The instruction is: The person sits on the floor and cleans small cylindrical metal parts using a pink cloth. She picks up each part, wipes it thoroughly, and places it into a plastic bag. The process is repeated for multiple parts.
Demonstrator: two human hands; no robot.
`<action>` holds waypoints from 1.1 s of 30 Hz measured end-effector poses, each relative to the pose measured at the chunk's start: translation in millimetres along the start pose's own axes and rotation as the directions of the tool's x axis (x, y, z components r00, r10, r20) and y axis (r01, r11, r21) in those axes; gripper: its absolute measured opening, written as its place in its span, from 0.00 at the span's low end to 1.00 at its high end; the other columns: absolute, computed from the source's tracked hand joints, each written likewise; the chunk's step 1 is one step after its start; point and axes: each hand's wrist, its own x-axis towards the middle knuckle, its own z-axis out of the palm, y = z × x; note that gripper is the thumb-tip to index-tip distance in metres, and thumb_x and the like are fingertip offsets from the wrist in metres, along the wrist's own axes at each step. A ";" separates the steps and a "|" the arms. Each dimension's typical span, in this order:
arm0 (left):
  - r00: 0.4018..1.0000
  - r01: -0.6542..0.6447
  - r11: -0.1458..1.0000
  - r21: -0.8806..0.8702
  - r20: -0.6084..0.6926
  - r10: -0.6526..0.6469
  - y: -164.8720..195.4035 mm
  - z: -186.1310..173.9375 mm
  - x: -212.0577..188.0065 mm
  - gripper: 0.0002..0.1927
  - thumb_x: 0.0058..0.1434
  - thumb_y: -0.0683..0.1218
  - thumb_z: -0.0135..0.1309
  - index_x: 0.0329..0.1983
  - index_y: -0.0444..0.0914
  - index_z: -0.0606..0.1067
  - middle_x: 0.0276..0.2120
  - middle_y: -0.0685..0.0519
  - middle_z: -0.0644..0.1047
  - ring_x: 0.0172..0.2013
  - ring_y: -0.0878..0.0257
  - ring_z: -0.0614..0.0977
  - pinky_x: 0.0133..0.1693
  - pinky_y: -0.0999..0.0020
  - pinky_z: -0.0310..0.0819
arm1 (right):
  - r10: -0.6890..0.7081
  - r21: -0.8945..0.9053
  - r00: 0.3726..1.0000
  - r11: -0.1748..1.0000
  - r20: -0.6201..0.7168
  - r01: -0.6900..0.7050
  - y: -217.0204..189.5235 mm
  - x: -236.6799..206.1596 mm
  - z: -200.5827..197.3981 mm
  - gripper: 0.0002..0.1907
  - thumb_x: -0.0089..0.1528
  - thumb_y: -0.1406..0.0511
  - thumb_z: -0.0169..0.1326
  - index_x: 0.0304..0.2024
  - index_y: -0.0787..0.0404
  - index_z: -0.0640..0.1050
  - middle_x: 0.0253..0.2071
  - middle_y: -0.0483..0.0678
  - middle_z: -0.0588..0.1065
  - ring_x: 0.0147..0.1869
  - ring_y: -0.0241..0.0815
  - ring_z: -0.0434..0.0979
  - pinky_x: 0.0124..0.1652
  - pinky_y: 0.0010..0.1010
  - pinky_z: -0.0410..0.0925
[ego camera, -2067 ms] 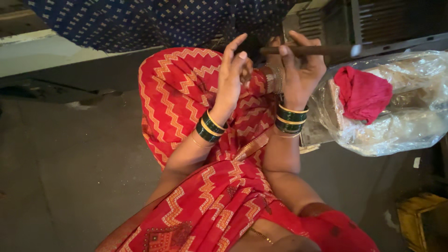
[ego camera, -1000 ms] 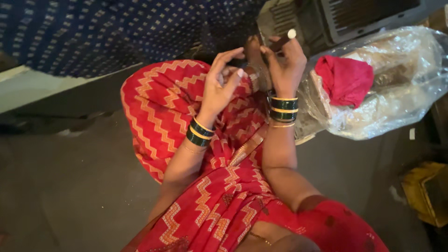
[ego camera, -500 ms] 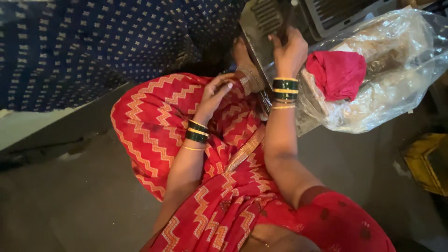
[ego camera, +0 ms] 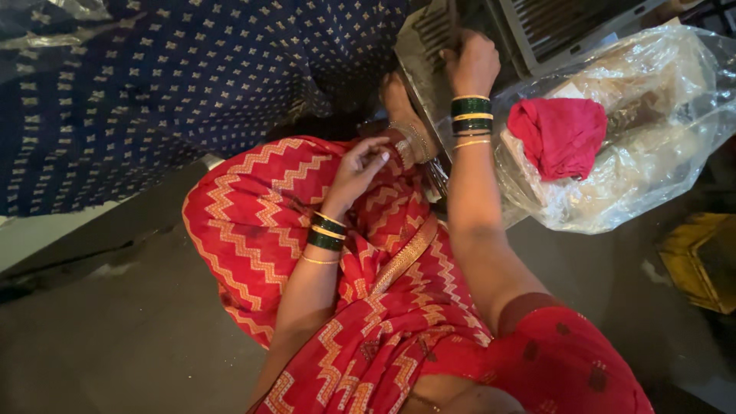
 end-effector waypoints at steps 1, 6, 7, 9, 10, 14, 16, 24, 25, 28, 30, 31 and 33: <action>1.000 -0.008 1.000 0.009 0.003 0.008 0.8 0.6 0.0 0.18 0.69 0.42 0.57 0.61 0.36 0.75 0.44 0.58 0.77 0.44 0.70 0.76 0.48 0.74 0.72 | -0.027 0.023 1.000 0.999 -0.009 0.027 0.6 1.0 1.7 0.17 0.49 0.63 0.72 0.38 0.57 0.83 0.36 0.53 0.81 0.41 0.59 0.81 0.39 0.49 0.72; 1.000 -0.015 0.999 0.047 0.013 0.015 4.8 3.2 -0.4 0.18 0.68 0.41 0.57 0.61 0.36 0.74 0.44 0.58 0.78 0.44 0.70 0.77 0.48 0.74 0.73 | 0.035 -0.074 0.998 0.997 0.057 -0.031 -3.5 5.6 4.5 0.17 0.50 0.61 0.72 0.41 0.55 0.84 0.35 0.55 0.80 0.40 0.61 0.80 0.39 0.50 0.72; 1.000 -0.018 0.999 0.041 0.016 0.018 5.5 3.3 -0.2 0.18 0.68 0.41 0.57 0.61 0.36 0.74 0.44 0.58 0.78 0.44 0.70 0.77 0.48 0.74 0.73 | 0.051 -0.080 0.996 0.996 0.072 -0.046 -4.9 6.2 4.2 0.17 0.51 0.61 0.72 0.41 0.54 0.84 0.35 0.55 0.80 0.40 0.61 0.80 0.39 0.50 0.72; 1.000 -0.003 0.998 0.057 0.019 0.001 6.5 3.4 0.1 0.18 0.68 0.41 0.57 0.61 0.36 0.74 0.44 0.58 0.78 0.44 0.70 0.78 0.47 0.74 0.74 | 0.058 -0.127 0.995 0.991 0.077 -0.048 -7.2 6.6 3.2 0.17 0.52 0.59 0.72 0.40 0.55 0.82 0.36 0.55 0.80 0.41 0.61 0.80 0.39 0.51 0.72; 1.000 0.015 0.997 0.079 0.020 -0.017 7.5 2.7 0.3 0.19 0.68 0.41 0.57 0.61 0.36 0.74 0.43 0.58 0.78 0.43 0.70 0.78 0.47 0.74 0.75 | 0.061 -0.152 0.995 0.987 0.077 -0.049 -8.1 7.3 2.2 0.17 0.53 0.59 0.72 0.40 0.55 0.82 0.37 0.55 0.80 0.41 0.61 0.80 0.38 0.51 0.72; 1.000 -0.004 0.998 0.059 0.024 0.003 10.9 5.4 3.3 0.19 0.68 0.42 0.58 0.61 0.35 0.74 0.44 0.56 0.78 0.44 0.68 0.78 0.48 0.72 0.75 | 0.021 -0.152 1.000 0.988 0.019 -0.018 -13.8 7.7 -1.3 0.23 0.53 0.57 0.73 0.46 0.56 0.79 0.40 0.55 0.79 0.41 0.63 0.79 0.37 0.52 0.71; 1.000 0.010 0.994 0.112 0.019 -0.012 13.5 4.8 2.0 0.20 0.67 0.43 0.58 0.61 0.35 0.74 0.45 0.56 0.79 0.44 0.68 0.79 0.48 0.72 0.75 | 0.012 -0.125 1.000 0.992 0.027 -0.008 -17.1 6.8 -5.2 0.23 0.53 0.57 0.72 0.47 0.55 0.78 0.43 0.54 0.78 0.43 0.62 0.79 0.38 0.51 0.71; 1.000 -0.001 0.989 0.146 0.015 -0.002 17.5 6.3 1.6 0.19 0.68 0.43 0.57 0.61 0.34 0.74 0.44 0.56 0.78 0.45 0.68 0.78 0.49 0.73 0.74 | -0.014 -0.001 0.995 1.000 -0.095 0.014 -23.0 -6.3 -15.8 0.24 0.55 0.58 0.71 0.51 0.56 0.78 0.43 0.53 0.77 0.45 0.61 0.77 0.37 0.49 0.70; 1.000 0.003 0.990 0.140 0.016 -0.006 16.6 6.1 1.9 0.19 0.68 0.43 0.57 0.61 0.34 0.74 0.44 0.56 0.78 0.44 0.68 0.78 0.49 0.73 0.74 | -0.022 -0.005 0.992 1.000 -0.121 0.021 -21.0 -8.4 -15.9 0.22 0.57 0.58 0.71 0.50 0.56 0.79 0.43 0.53 0.77 0.44 0.61 0.77 0.37 0.48 0.71; 1.000 0.015 0.991 0.135 0.014 -0.017 12.6 4.8 2.3 0.19 0.68 0.42 0.57 0.61 0.34 0.74 0.43 0.56 0.78 0.44 0.68 0.78 0.49 0.73 0.74 | 0.076 -0.041 0.991 0.996 -0.108 -0.081 -18.9 -15.4 -12.6 0.11 0.62 0.57 0.68 0.44 0.50 0.82 0.41 0.50 0.79 0.48 0.55 0.79 0.44 0.45 0.72; 1.000 0.004 0.991 0.132 0.014 -0.006 8.3 4.5 1.9 0.18 0.68 0.42 0.57 0.60 0.34 0.75 0.43 0.56 0.78 0.44 0.68 0.78 0.49 0.73 0.74 | 0.119 -0.025 0.991 0.992 -0.054 -0.120 -19.4 -19.1 -14.2 0.08 0.67 0.58 0.65 0.46 0.49 0.84 0.42 0.52 0.80 0.49 0.55 0.79 0.46 0.45 0.73; 1.000 -0.012 0.992 0.128 0.014 0.011 6.0 3.9 2.2 0.17 0.68 0.41 0.57 0.60 0.34 0.75 0.43 0.56 0.78 0.45 0.69 0.78 0.49 0.73 0.74 | 0.138 -0.018 0.990 0.990 -0.029 -0.139 -21.2 -20.3 -16.4 0.07 0.69 0.58 0.64 0.47 0.49 0.84 0.43 0.53 0.80 0.49 0.56 0.80 0.47 0.44 0.73; 0.998 -0.065 0.988 0.139 0.022 0.062 0.7 1.0 3.3 0.16 0.68 0.40 0.56 0.59 0.34 0.75 0.44 0.56 0.79 0.46 0.69 0.78 0.51 0.74 0.73 | 0.098 0.008 0.995 0.995 0.017 -0.099 -28.7 -20.3 -22.6 0.12 0.68 0.65 0.59 0.53 0.50 0.83 0.45 0.56 0.80 0.50 0.57 0.79 0.48 0.45 0.72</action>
